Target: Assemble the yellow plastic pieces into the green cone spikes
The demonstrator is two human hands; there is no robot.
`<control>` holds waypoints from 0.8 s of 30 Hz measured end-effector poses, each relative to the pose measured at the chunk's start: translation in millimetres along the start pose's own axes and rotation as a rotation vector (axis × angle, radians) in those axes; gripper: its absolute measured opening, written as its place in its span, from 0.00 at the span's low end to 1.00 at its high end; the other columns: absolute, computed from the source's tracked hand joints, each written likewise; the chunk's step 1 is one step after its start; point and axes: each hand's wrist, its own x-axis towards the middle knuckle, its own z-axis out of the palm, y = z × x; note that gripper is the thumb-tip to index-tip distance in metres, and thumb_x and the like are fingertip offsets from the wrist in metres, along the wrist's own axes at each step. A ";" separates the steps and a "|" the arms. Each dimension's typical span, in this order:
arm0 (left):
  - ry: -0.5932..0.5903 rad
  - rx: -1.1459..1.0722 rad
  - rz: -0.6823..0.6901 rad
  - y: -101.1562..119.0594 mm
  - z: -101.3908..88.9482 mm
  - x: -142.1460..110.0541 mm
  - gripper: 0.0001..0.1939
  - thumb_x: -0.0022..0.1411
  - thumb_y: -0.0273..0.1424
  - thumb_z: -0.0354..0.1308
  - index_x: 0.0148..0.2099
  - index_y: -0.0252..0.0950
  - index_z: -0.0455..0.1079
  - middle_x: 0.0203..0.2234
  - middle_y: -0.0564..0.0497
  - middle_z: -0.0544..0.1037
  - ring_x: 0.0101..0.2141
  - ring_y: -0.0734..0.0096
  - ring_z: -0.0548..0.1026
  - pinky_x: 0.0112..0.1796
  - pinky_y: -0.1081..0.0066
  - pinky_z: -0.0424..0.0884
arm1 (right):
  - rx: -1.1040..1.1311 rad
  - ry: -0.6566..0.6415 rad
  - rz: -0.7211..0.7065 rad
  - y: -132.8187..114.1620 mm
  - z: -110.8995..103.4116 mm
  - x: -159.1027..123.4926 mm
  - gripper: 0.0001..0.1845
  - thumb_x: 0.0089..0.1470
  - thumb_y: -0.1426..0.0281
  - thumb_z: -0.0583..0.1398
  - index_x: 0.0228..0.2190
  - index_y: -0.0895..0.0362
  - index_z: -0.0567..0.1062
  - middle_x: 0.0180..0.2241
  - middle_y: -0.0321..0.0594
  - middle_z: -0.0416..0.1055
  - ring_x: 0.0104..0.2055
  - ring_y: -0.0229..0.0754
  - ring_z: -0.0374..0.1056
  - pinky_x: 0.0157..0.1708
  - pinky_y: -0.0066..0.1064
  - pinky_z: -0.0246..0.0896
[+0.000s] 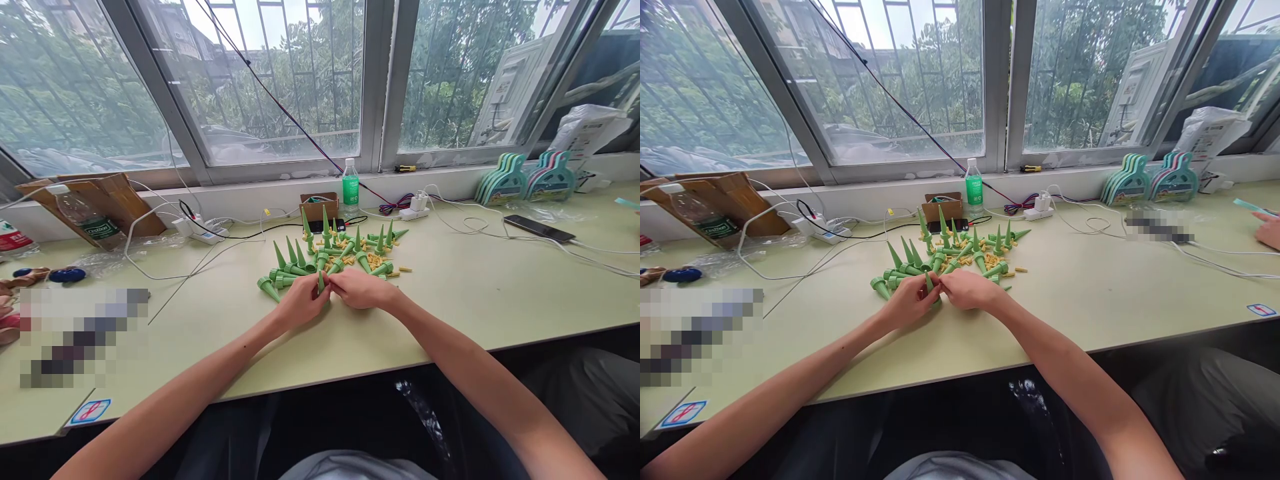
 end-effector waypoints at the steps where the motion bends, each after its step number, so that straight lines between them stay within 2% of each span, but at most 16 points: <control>1: -0.004 0.000 0.000 0.0 -0.1 0.1 0.11 0.63 0.32 0.51 0.27 0.35 0.61 0.17 0.57 0.62 0.20 0.77 0.58 0.24 0.73 0.56 | 0.000 -0.001 0.001 -0.3 -0.3 -0.1 0.14 0.63 0.72 0.47 0.35 0.60 0.71 0.32 0.45 0.72 0.30 0.40 0.63 0.28 0.29 0.48; 24: 0.023 0.016 0.010 -1.1 1.0 -1.0 0.13 0.63 0.33 0.51 0.26 0.36 0.59 0.16 0.57 0.61 0.19 0.78 0.57 0.23 0.73 0.55 | 0.004 0.004 -0.018 0.1 -1.5 -0.4 0.14 0.62 0.73 0.46 0.33 0.59 0.70 0.31 0.44 0.71 0.29 0.39 0.61 0.27 0.29 0.47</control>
